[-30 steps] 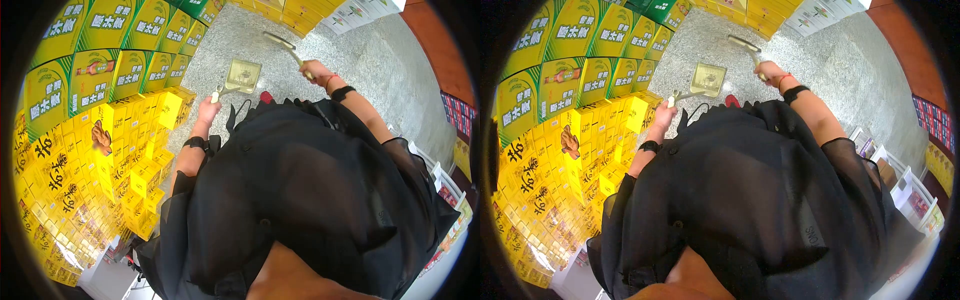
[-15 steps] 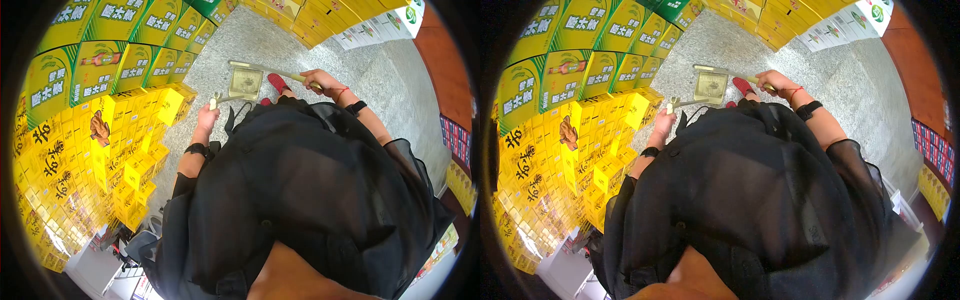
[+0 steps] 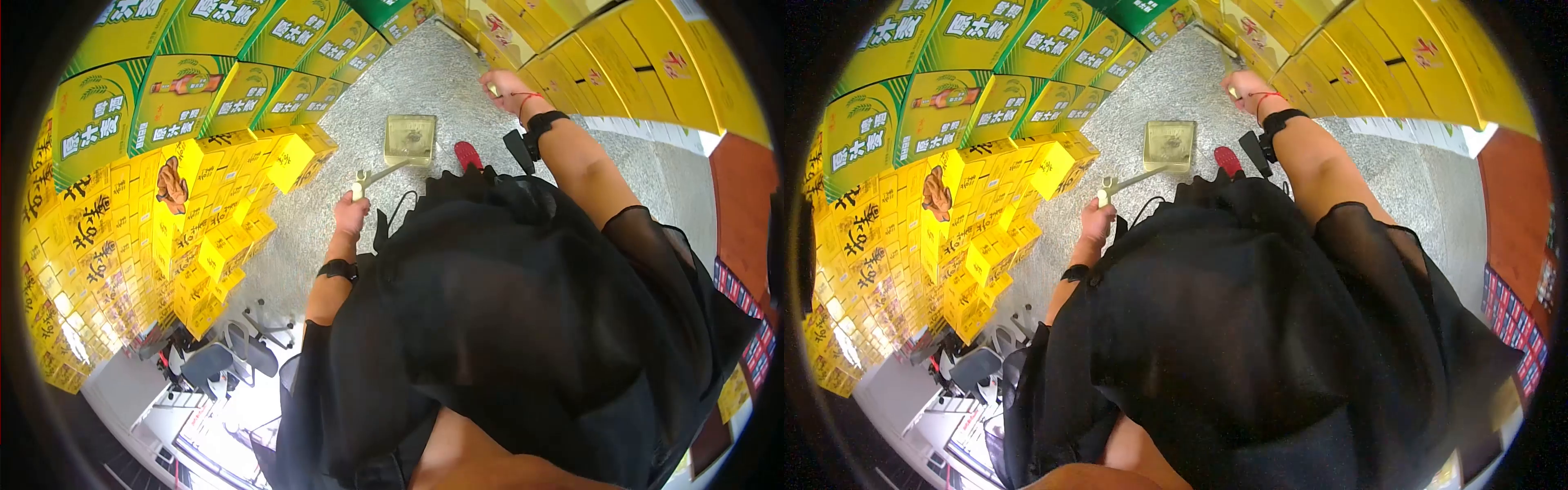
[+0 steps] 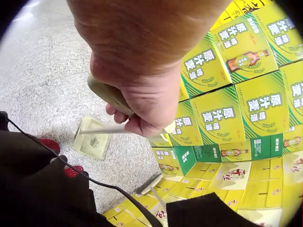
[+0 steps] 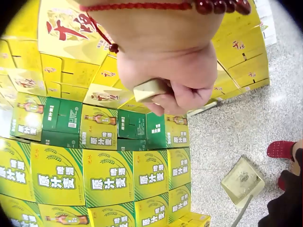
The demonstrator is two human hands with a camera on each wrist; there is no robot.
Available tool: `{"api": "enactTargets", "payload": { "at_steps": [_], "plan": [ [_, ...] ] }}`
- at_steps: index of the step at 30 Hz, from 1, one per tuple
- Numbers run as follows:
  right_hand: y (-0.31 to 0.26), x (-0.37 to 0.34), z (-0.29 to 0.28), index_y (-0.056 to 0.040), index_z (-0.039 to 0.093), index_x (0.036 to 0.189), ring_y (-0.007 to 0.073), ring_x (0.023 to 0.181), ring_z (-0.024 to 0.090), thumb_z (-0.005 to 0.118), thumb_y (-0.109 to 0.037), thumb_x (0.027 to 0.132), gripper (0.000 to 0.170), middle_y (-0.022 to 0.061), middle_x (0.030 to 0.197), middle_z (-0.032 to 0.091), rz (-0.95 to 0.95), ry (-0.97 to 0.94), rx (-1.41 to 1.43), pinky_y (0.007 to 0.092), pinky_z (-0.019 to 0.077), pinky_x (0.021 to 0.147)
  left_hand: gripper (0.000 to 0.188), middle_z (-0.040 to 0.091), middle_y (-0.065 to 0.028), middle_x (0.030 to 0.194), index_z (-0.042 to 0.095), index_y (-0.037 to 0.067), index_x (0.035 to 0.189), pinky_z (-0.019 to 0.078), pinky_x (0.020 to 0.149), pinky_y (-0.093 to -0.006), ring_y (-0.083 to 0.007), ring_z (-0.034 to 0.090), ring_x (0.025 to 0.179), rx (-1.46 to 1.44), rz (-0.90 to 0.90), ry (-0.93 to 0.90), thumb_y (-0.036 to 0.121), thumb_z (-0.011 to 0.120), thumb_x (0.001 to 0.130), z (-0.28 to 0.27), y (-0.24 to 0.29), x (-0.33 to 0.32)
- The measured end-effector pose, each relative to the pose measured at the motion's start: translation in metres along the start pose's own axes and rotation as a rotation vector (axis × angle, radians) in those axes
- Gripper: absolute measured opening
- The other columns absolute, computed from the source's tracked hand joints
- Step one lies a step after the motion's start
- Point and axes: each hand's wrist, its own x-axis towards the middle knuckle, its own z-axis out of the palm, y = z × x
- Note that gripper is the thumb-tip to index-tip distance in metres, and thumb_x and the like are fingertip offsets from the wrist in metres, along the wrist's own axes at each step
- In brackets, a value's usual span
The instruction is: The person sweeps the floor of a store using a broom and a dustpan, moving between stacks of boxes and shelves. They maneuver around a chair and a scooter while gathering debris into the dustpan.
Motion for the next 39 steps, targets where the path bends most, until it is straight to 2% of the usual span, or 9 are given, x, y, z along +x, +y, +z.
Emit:
{"api": "enactTargets", "payload": {
  "at_steps": [2,6,8,14,15,24,30,33,39],
  "plan": [
    [0.003,0.020,0.004,-0.0035,0.060,0.075,0.0190,0.054,0.050,0.061,-0.017,0.072,0.014,0.0089,0.066,0.054,-0.172,0.030,-0.207,0.0340,0.0377,0.042,0.011,0.049,0.0002,0.061,0.054,0.003,0.076,0.0353,0.049,-0.0236,-0.0091,0.043,0.052,-0.067,-0.016,0.047,0.006,0.055,0.066,0.005,0.003,-0.008],
    [0.007,0.013,0.025,-0.0032,0.061,0.076,0.0211,0.055,0.051,0.061,-0.016,0.069,0.015,0.0108,0.067,0.055,-0.108,-0.055,-0.433,0.0357,0.0392,0.043,0.014,0.050,-0.0003,0.062,0.055,0.001,0.079,0.0359,0.049,-0.0239,-0.0094,0.044,0.053,-0.118,-0.035,0.074,0.006,0.055,0.066,0.006,-0.016,0.000],
    [0.022,0.010,0.026,-0.0054,0.059,0.097,0.0166,0.043,0.045,0.059,-0.008,0.062,0.035,0.0057,0.060,0.049,-0.041,-0.151,-0.581,0.0284,0.0346,0.035,0.014,0.051,-0.0028,0.064,0.055,0.002,0.079,0.0387,0.050,-0.0252,-0.0126,0.046,0.054,-0.163,-0.062,0.107,-0.001,0.053,0.065,0.011,-0.009,-0.004],
    [-0.004,-0.045,0.014,-0.0105,0.055,0.116,0.0113,0.041,0.042,0.055,-0.008,0.064,0.052,0.0034,0.060,0.048,0.044,-0.437,-0.649,0.0264,0.0311,0.032,0.013,0.051,-0.0007,0.061,0.056,0.001,0.079,0.0362,0.047,-0.0241,-0.0095,0.045,0.051,-0.160,-0.090,0.187,0.004,0.055,0.066,0.023,-0.005,-0.010],
    [-0.020,-0.060,0.013,-0.0058,0.062,0.101,0.0135,0.046,0.045,0.057,-0.010,0.064,0.038,0.0029,0.057,0.048,0.055,-0.433,-0.588,0.0289,0.0339,0.036,0.013,0.051,-0.0007,0.061,0.056,0.001,0.079,0.0362,0.047,-0.0241,-0.0095,0.045,0.051,-0.172,-0.091,0.196,0.004,0.055,0.066,0.024,-0.006,-0.011],
    [-0.052,-0.036,0.002,-0.0050,0.057,0.110,0.0097,0.036,0.035,0.058,-0.012,0.063,0.048,-0.0003,0.053,0.044,0.112,-0.367,-0.449,0.0251,0.0252,0.032,0.010,0.050,-0.0001,0.061,0.055,0.002,0.077,0.0354,0.047,-0.0236,-0.0091,0.044,0.051,-0.306,-0.124,0.272,0.002,0.054,0.067,0.022,-0.028,-0.032],
    [-0.056,0.026,0.044,-0.0064,0.055,0.071,0.0137,0.049,0.045,0.059,-0.011,0.065,0.009,0.0044,0.060,0.048,0.072,-0.229,-0.286,0.0275,0.0304,0.036,0.010,0.050,0.0003,0.061,0.054,0.003,0.077,0.0350,0.047,-0.0231,-0.0089,0.043,0.052,-0.415,-0.136,0.340,0.001,0.054,0.067,0.015,-0.045,-0.049],
    [-0.049,0.043,0.074,-0.0064,0.056,0.073,0.0158,0.050,0.047,0.061,-0.010,0.065,0.010,0.0056,0.062,0.049,0.023,-0.105,-0.352,0.0296,0.0340,0.038,0.009,0.050,0.0002,0.061,0.054,0.004,0.076,0.0350,0.047,-0.0230,-0.0090,0.044,0.052,-0.423,-0.156,0.347,0.001,0.054,0.067,0.011,-0.051,-0.059],
    [-0.024,0.027,0.133,-0.0069,0.057,0.076,0.0164,0.051,0.047,0.063,-0.011,0.065,0.013,0.0053,0.064,0.050,0.089,-0.253,-0.491,0.0320,0.0377,0.040,0.008,0.050,0.0001,0.061,0.054,0.003,0.075,0.0353,0.048,-0.0234,-0.0092,0.043,0.052,-0.495,-0.149,0.356,0.001,0.053,0.067,-0.012,-0.072,-0.063]
  ]
}}
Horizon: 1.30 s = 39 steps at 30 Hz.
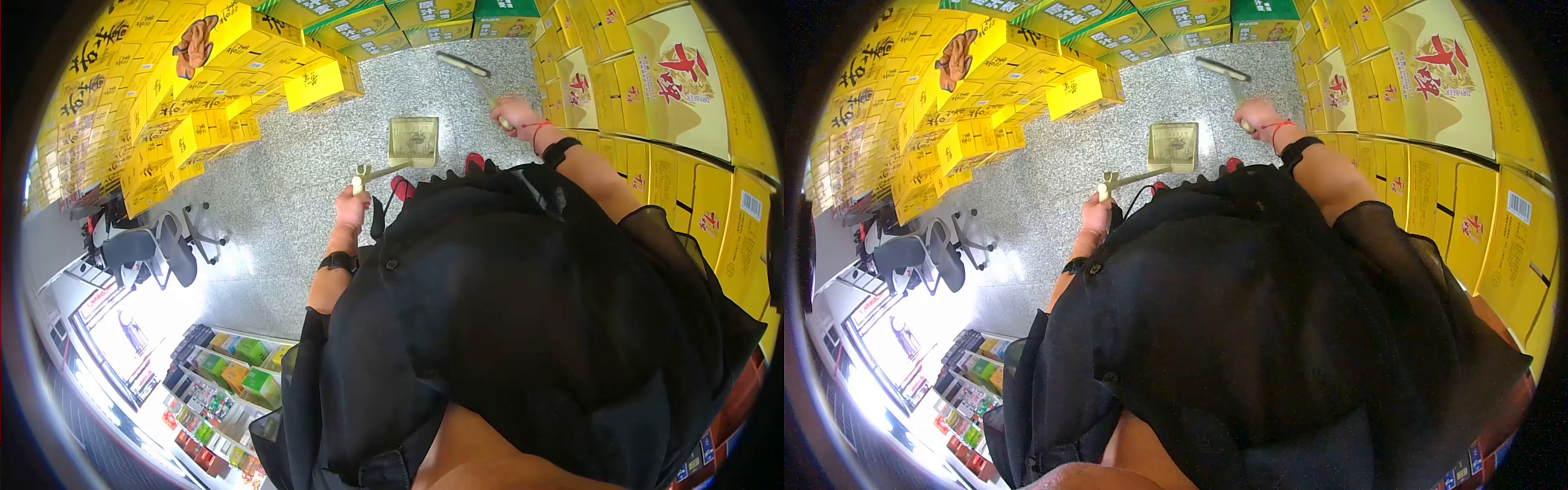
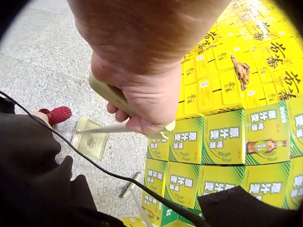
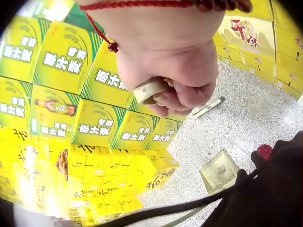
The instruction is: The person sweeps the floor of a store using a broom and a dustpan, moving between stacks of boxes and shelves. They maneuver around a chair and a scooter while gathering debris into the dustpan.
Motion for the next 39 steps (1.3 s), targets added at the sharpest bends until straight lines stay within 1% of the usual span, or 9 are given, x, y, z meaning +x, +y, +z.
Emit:
{"api": "enactTargets", "payload": {
  "at_steps": [3,10,12,15,17,19,29,32,39],
  "plan": [
    [-0.004,-0.023,0.036,-0.0079,0.051,0.073,0.0119,0.039,0.039,0.056,-0.007,0.066,0.010,0.0018,0.056,0.045,-0.023,-0.019,-0.087,0.0265,0.0270,0.032,0.006,0.050,-0.0001,0.061,0.053,0.003,0.074,0.0352,0.048,-0.0237,-0.0092,0.043,0.052,0.060,-0.007,-0.020,0.002,0.053,0.067,-0.019,0.002,0.005],
    [-0.023,-0.039,0.085,-0.0107,0.059,0.085,0.0125,0.050,0.042,0.060,-0.011,0.064,0.020,0.0012,0.063,0.049,0.021,-0.156,-0.197,0.0276,0.0332,0.041,0.008,0.051,-0.0008,0.059,0.055,0.003,0.073,0.0363,0.048,-0.0247,-0.0098,0.045,0.052,0.197,0.036,-0.023,0.005,0.055,0.065,-0.073,0.002,0.021],
    [-0.026,-0.029,0.083,-0.0125,0.059,0.089,0.0103,0.049,0.041,0.059,-0.012,0.066,0.023,-0.0004,0.062,0.047,-0.023,-0.265,-0.144,0.0249,0.0299,0.040,0.009,0.051,-0.0010,0.059,0.055,0.003,0.073,0.0368,0.049,-0.0250,-0.0101,0.045,0.052,0.274,0.047,-0.014,0.005,0.055,0.065,-0.089,-0.003,0.025],
    [-0.051,-0.035,0.090,-0.0125,0.058,0.083,0.0092,0.046,0.041,0.058,-0.014,0.067,0.017,-0.0019,0.061,0.046,0.009,-0.140,-0.043,0.0238,0.0272,0.038,0.008,0.050,-0.0012,0.059,0.055,0.003,0.072,0.0373,0.049,-0.0255,-0.0107,0.045,0.052,0.167,-0.002,-0.058,0.005,0.055,0.065,-0.114,-0.020,0.039],
    [-0.060,-0.014,0.095,-0.0118,0.057,0.080,0.0095,0.042,0.039,0.057,-0.016,0.067,0.013,-0.0017,0.059,0.045,-0.002,-0.214,-0.081,0.0233,0.0252,0.036,0.008,0.050,-0.0008,0.059,0.054,0.003,0.071,0.0371,0.049,-0.0257,-0.0109,0.045,0.052,0.213,0.038,-0.064,0.006,0.056,0.065,-0.132,-0.026,0.040],
    [-0.063,0.016,0.106,-0.0117,0.056,0.077,0.0108,0.040,0.038,0.059,-0.017,0.067,0.012,0.0001,0.057,0.044,-0.142,-0.215,-0.233,0.0241,0.0261,0.035,0.007,0.050,-0.0005,0.059,0.054,0.003,0.071,0.0367,0.050,-0.0255,-0.0107,0.045,0.052,0.188,0.025,-0.063,0.006,0.056,0.064,-0.148,-0.033,0.039],
    [-0.065,0.053,0.212,-0.0031,0.056,0.075,0.0246,0.051,0.053,0.063,-0.018,0.060,0.022,0.0097,0.066,0.055,-0.130,-0.033,-0.506,0.0357,0.0415,0.045,0.007,0.050,0.0001,0.059,0.054,0.004,0.068,0.0352,0.050,-0.0251,-0.0101,0.044,0.053,0.131,0.003,-0.042,0.007,0.056,0.063,-0.205,-0.066,0.037],
    [-0.017,0.040,0.213,-0.0086,0.057,0.109,0.0125,0.057,0.046,0.059,-0.009,0.064,0.045,0.0020,0.067,0.050,-0.223,-0.177,-0.608,0.0293,0.0386,0.047,0.007,0.050,-0.0004,0.059,0.053,0.003,0.068,0.0357,0.050,-0.0257,-0.0101,0.044,0.053,0.211,0.014,-0.015,0.008,0.057,0.063,-0.209,-0.065,0.032],
    [0.039,-0.060,0.227,-0.0052,0.054,0.118,0.0118,0.062,0.050,0.060,-0.007,0.064,0.055,0.0043,0.072,0.055,-0.143,-0.224,-0.467,0.0249,0.0402,0.055,0.008,0.051,-0.0015,0.059,0.053,0.003,0.068,0.0372,0.050,-0.0265,-0.0106,0.046,0.054,0.240,0.058,-0.077,0.009,0.056,0.064,-0.215,-0.060,0.035]
  ]
}}
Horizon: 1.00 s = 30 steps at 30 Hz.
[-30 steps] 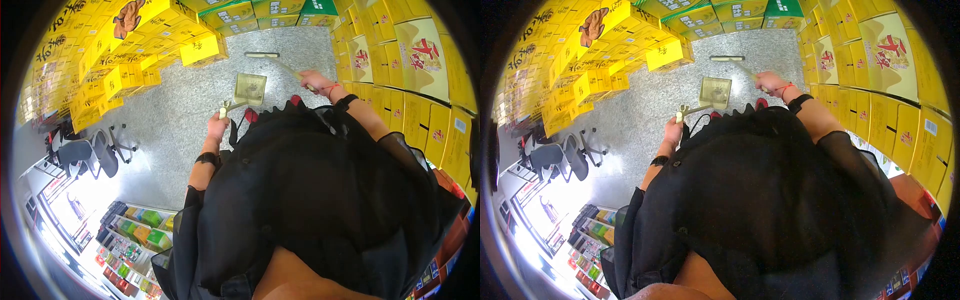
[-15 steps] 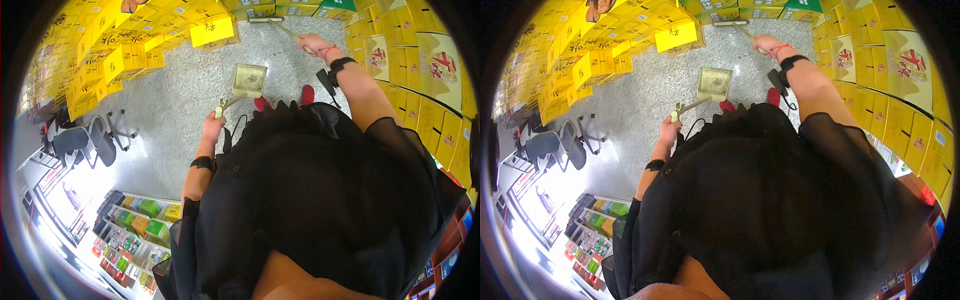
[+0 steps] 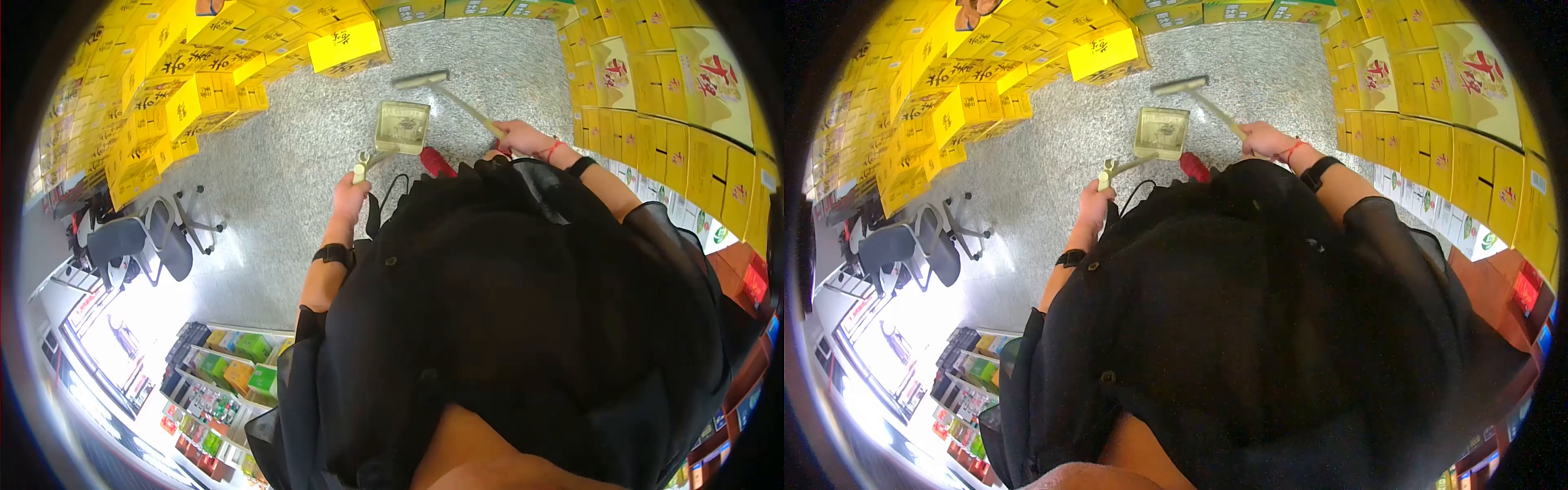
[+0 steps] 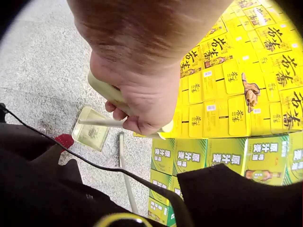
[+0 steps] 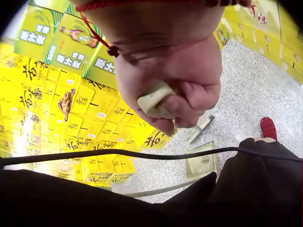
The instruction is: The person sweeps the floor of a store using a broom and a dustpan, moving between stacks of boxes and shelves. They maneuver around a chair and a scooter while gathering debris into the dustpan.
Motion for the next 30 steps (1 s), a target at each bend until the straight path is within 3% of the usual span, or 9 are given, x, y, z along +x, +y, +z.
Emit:
{"api": "enactTargets", "payload": {
  "at_steps": [4,8,16,17,18,21,22,27,30],
  "plan": [
    [-0.008,-0.037,-0.005,-0.0026,0.053,0.119,0.0120,0.064,0.051,0.059,-0.006,0.063,0.056,0.0056,0.071,0.056,0.013,-0.076,0.010,0.0237,0.0405,0.059,0.009,0.051,-0.0020,0.059,0.052,0.002,0.069,0.0372,0.049,-0.0267,-0.0106,0.046,0.053,0.038,-0.010,0.012,0.008,0.056,0.064,0.000,-0.007,0.009],
    [0.000,-0.060,-0.019,0.0034,0.051,0.119,0.0126,0.062,0.051,0.058,-0.007,0.065,0.056,0.0063,0.068,0.055,0.045,0.012,0.244,0.0233,0.0409,0.059,0.007,0.051,-0.0021,0.059,0.052,0.002,0.070,0.0369,0.048,-0.0264,-0.0106,0.045,0.052,-0.014,0.020,-0.006,0.007,0.055,0.065,0.004,0.001,0.007],
    [0.004,-0.060,-0.068,-0.0031,0.048,0.123,0.0090,0.040,0.038,0.057,-0.008,0.065,0.059,0.0007,0.060,0.045,0.111,0.097,0.403,0.0231,0.0262,0.034,0.007,0.050,-0.0006,0.059,0.054,0.003,0.073,0.0359,0.048,-0.0245,-0.0093,0.044,0.052,-0.067,0.010,0.036,0.005,0.054,0.066,0.027,0.017,-0.004],
    [0.003,-0.055,-0.066,-0.0047,0.056,0.109,0.0094,0.038,0.036,0.057,-0.009,0.066,0.043,0.0008,0.058,0.043,0.103,0.172,0.362,0.0243,0.0253,0.033,0.008,0.049,-0.0004,0.060,0.054,0.003,0.074,0.0358,0.048,-0.0243,-0.0091,0.043,0.051,-0.057,0.028,0.042,0.005,0.054,0.067,0.030,0.015,-0.005],
    [0.009,-0.046,-0.063,-0.0047,0.056,0.109,0.0094,0.038,0.036,0.057,-0.009,0.066,0.043,0.0008,0.058,0.043,0.107,0.169,0.369,0.0243,0.0253,0.033,0.008,0.049,-0.0004,0.060,0.054,0.003,0.074,0.0358,0.048,-0.0243,-0.0091,0.043,0.051,-0.050,0.023,0.041,0.005,0.054,0.067,0.033,0.021,-0.011],
    [0.022,-0.026,-0.059,-0.0060,0.050,0.076,0.0097,0.040,0.036,0.055,-0.009,0.068,0.010,0.0013,0.057,0.042,0.089,0.263,0.328,0.0253,0.0265,0.033,0.009,0.050,0.0001,0.060,0.054,0.003,0.076,0.0358,0.048,-0.0241,-0.0091,0.044,0.052,-0.035,-0.011,0.082,0.004,0.054,0.067,0.043,0.040,-0.017],
    [0.026,-0.027,-0.060,-0.0060,0.050,0.076,0.0097,0.040,0.036,0.055,-0.009,0.068,0.010,0.0013,0.057,0.042,0.090,0.258,0.334,0.0253,0.0265,0.033,0.009,0.050,0.0005,0.062,0.054,0.003,0.077,0.0370,0.050,-0.0238,-0.0090,0.044,0.053,-0.050,-0.011,0.063,0.004,0.054,0.068,0.046,0.038,-0.015],
    [0.042,-0.047,-0.060,-0.0082,0.058,0.103,0.0098,0.042,0.038,0.056,-0.009,0.067,0.035,0.0004,0.059,0.045,0.157,0.117,0.225,0.0246,0.0274,0.034,0.011,0.050,0.0011,0.064,0.055,0.004,0.080,0.0381,0.052,-0.0229,-0.0086,0.044,0.055,-0.014,-0.021,0.028,0.003,0.053,0.070,0.060,0.050,-0.013],
    [0.044,-0.059,-0.065,-0.0110,0.053,0.118,0.0099,0.042,0.039,0.056,-0.009,0.066,0.052,0.0003,0.060,0.047,0.164,0.028,0.171,0.0236,0.0273,0.034,0.010,0.051,-0.0006,0.062,0.055,0.002,0.077,0.0366,0.049,-0.0238,-0.0095,0.044,0.053,0.031,-0.015,-0.011,0.004,0.055,0.067,0.065,0.048,-0.003]
  ]
}}
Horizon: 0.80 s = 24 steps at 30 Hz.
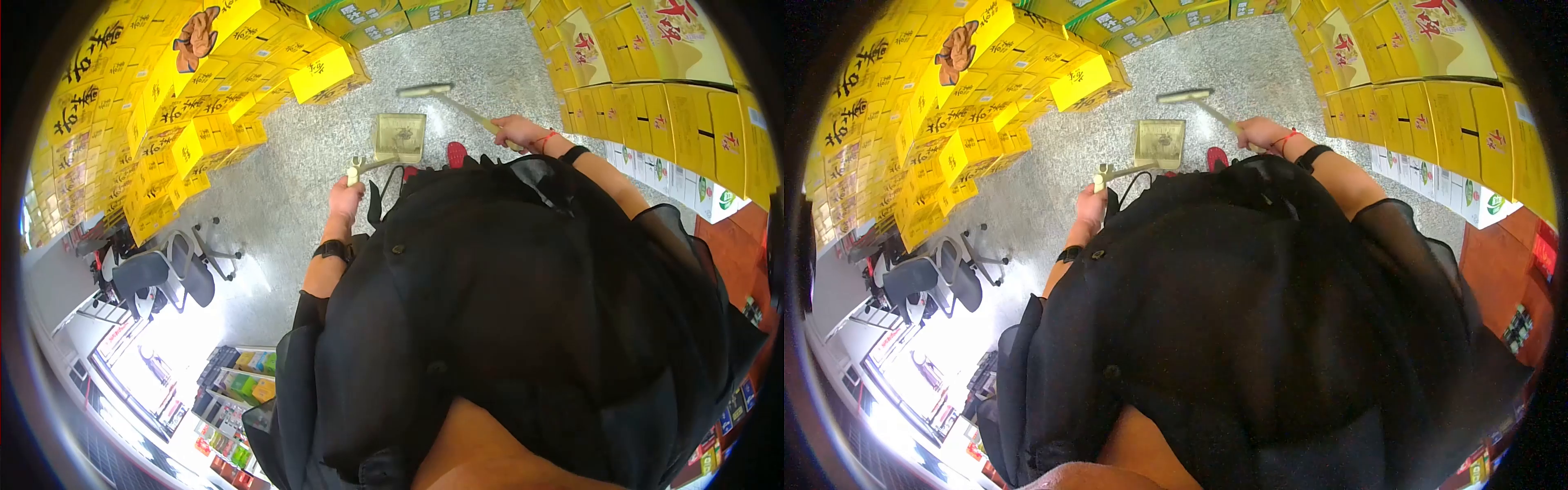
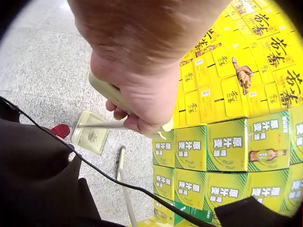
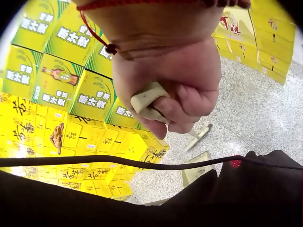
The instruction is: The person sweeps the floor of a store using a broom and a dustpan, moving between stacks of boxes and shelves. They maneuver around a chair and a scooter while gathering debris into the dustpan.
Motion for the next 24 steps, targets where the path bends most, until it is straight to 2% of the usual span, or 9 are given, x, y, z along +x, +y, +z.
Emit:
{"api": "enactTargets", "payload": {
  "at_steps": [5,8,10,16,18,19,20,22,24],
  "plan": [
    [0.013,-0.031,-0.016,-0.0018,0.049,0.121,0.0095,0.040,0.038,0.056,-0.009,0.065,0.057,0.0027,0.061,0.050,-0.029,-0.042,0.197,0.0227,0.0260,0.034,0.011,0.052,-0.0015,0.063,0.055,0.002,0.076,0.0377,0.049,-0.0243,-0.0102,0.046,0.053,-0.061,0.027,-0.040,0.005,0.055,0.066,0.002,0.010,0.014],
    [0.036,-0.047,-0.026,-0.0026,0.058,0.110,0.0091,0.040,0.040,0.058,-0.012,0.065,0.045,0.0025,0.058,0.049,-0.037,-0.042,0.420,0.0235,0.0267,0.035,0.010,0.053,-0.0017,0.063,0.055,0.002,0.076,0.0379,0.049,-0.0243,-0.0104,0.046,0.053,0.073,0.048,-0.057,0.005,0.054,0.066,-0.001,0.031,0.010],
    [0.046,-0.064,-0.021,-0.0014,0.054,0.116,0.0079,0.037,0.037,0.057,-0.011,0.066,0.051,0.0019,0.057,0.049,-0.043,0.079,0.475,0.0223,0.0238,0.034,0.010,0.053,-0.0016,0.063,0.055,0.002,0.076,0.0378,0.049,-0.0246,-0.0105,0.046,0.053,0.063,0.037,-0.092,0.005,0.054,0.066,-0.006,0.028,0.018],
    [0.055,-0.062,0.005,-0.0005,0.053,0.116,0.0085,0.038,0.037,0.057,-0.011,0.066,0.050,0.0017,0.058,0.049,-0.091,0.293,0.516,0.0226,0.0248,0.034,0.008,0.053,-0.0013,0.063,0.055,0.003,0.074,0.0378,0.051,-0.0254,-0.0105,0.046,0.055,0.203,0.107,-0.171,0.007,0.055,0.068,-0.022,0.032,0.033],
    [0.050,-0.051,0.023,-0.0039,0.055,0.114,0.0090,0.041,0.039,0.057,-0.012,0.067,0.047,0.0007,0.057,0.047,-0.078,0.388,0.514,0.0236,0.0260,0.034,0.008,0.053,-0.0012,0.064,0.055,0.003,0.074,0.0379,0.051,-0.0255,-0.0104,0.046,0.055,0.222,0.128,-0.208,0.008,0.055,0.068,-0.029,0.033,0.035],
    [0.053,-0.036,0.034,-0.0059,0.059,0.103,0.0101,0.045,0.041,0.058,-0.011,0.067,0.036,0.0005,0.059,0.046,-0.062,0.444,0.541,0.0256,0.0281,0.035,0.008,0.053,-0.0010,0.064,0.055,0.003,0.074,0.0378,0.052,-0.0252,-0.0103,0.046,0.056,0.235,0.130,-0.219,0.007,0.055,0.067,-0.031,0.040,0.031],
    [0.056,-0.024,0.043,-0.0059,0.059,0.103,0.0101,0.045,0.041,0.058,-0.011,0.067,0.036,0.0005,0.059,0.046,-0.062,0.455,0.553,0.0256,0.0281,0.035,0.008,0.053,-0.0008,0.064,0.055,0.003,0.074,0.0377,0.052,-0.0250,-0.0103,0.046,0.056,0.250,0.134,-0.229,0.007,0.055,0.067,-0.036,0.044,0.031],
    [0.039,-0.014,0.070,-0.0048,0.050,0.120,0.0085,0.045,0.039,0.058,-0.011,0.069,0.052,0.0009,0.062,0.048,0.015,0.521,0.632,0.0235,0.0270,0.036,0.008,0.053,-0.0008,0.064,0.055,0.003,0.074,0.0379,0.052,-0.0249,-0.0103,0.046,0.056,0.265,0.150,-0.280,0.007,0.055,0.066,-0.052,0.035,0.046],
    [0.031,-0.011,0.098,-0.0062,0.053,0.114,0.0089,0.046,0.040,0.058,-0.011,0.069,0.045,0.0009,0.062,0.049,0.041,0.594,0.698,0.0246,0.0271,0.036,0.009,0.053,-0.0007,0.064,0.055,0.003,0.073,0.0380,0.052,-0.0247,-0.0103,0.047,0.056,0.279,0.165,-0.342,0.007,0.056,0.066,-0.068,0.028,0.060]
  ]
}}
